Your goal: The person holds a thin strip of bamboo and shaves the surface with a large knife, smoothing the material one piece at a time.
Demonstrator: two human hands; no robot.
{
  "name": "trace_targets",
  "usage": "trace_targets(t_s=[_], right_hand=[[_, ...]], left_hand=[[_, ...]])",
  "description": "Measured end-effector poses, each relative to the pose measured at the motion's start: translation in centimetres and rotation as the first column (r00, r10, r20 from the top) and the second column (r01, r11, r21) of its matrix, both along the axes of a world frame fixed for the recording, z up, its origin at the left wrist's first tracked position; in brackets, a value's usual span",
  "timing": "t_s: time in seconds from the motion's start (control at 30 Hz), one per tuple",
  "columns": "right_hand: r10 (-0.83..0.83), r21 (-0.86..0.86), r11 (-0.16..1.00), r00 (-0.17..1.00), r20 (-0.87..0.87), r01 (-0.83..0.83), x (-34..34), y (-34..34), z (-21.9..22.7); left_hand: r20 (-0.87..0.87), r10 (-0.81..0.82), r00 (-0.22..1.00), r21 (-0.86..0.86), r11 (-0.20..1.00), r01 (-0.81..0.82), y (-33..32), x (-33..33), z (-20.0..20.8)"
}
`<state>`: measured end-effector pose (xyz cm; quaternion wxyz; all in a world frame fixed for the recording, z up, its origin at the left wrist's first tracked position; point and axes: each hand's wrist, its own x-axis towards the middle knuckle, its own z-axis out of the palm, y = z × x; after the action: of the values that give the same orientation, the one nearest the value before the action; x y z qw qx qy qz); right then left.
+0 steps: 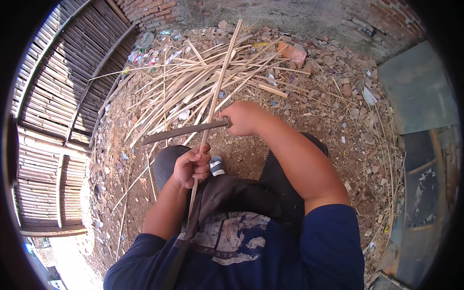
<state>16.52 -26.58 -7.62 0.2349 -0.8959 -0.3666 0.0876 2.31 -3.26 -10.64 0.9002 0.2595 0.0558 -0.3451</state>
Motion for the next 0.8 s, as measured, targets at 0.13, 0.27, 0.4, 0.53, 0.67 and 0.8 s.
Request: trace_targets(t_s=[0.13,0.27,0.4,0.53,0.67,0.8], right_hand=[[0.030,0.079,0.996,0.999,0.034,-0.033,-0.2,-1.1,0.0],[0.000,0.016,1.000,1.000,-0.008,0.000,1.1,-1.3,-1.2],[0.044,0.053,0.997,0.994,0.098,-0.049,-0.9,-0.5,-0.1],[-0.016,0.067,0.998,0.995,-0.099,0.023,1.7,-1.5,-1.1],[0.001,0.047,0.999,0.999,0.050,-0.003,0.1,-0.6,-0.1],[-0.005,-0.063,0.998,0.999,-0.045,0.002,1.5,-1.6,-0.4]], left_hand=[[0.063,-0.014,0.998,0.031,0.999,0.012,-0.4,-0.6,0.3],[0.043,-0.006,0.999,0.077,0.997,0.003,-0.3,0.2,-0.2],[0.032,0.013,0.999,0.002,1.000,-0.013,0.0,-0.5,-0.2],[0.054,-0.006,0.999,0.081,0.997,0.002,-0.5,0.7,-0.5],[0.003,0.046,0.999,0.016,0.999,-0.046,0.2,-0.2,-0.6],[0.053,-0.010,0.999,0.071,0.997,0.006,-0.8,-0.1,0.0]])
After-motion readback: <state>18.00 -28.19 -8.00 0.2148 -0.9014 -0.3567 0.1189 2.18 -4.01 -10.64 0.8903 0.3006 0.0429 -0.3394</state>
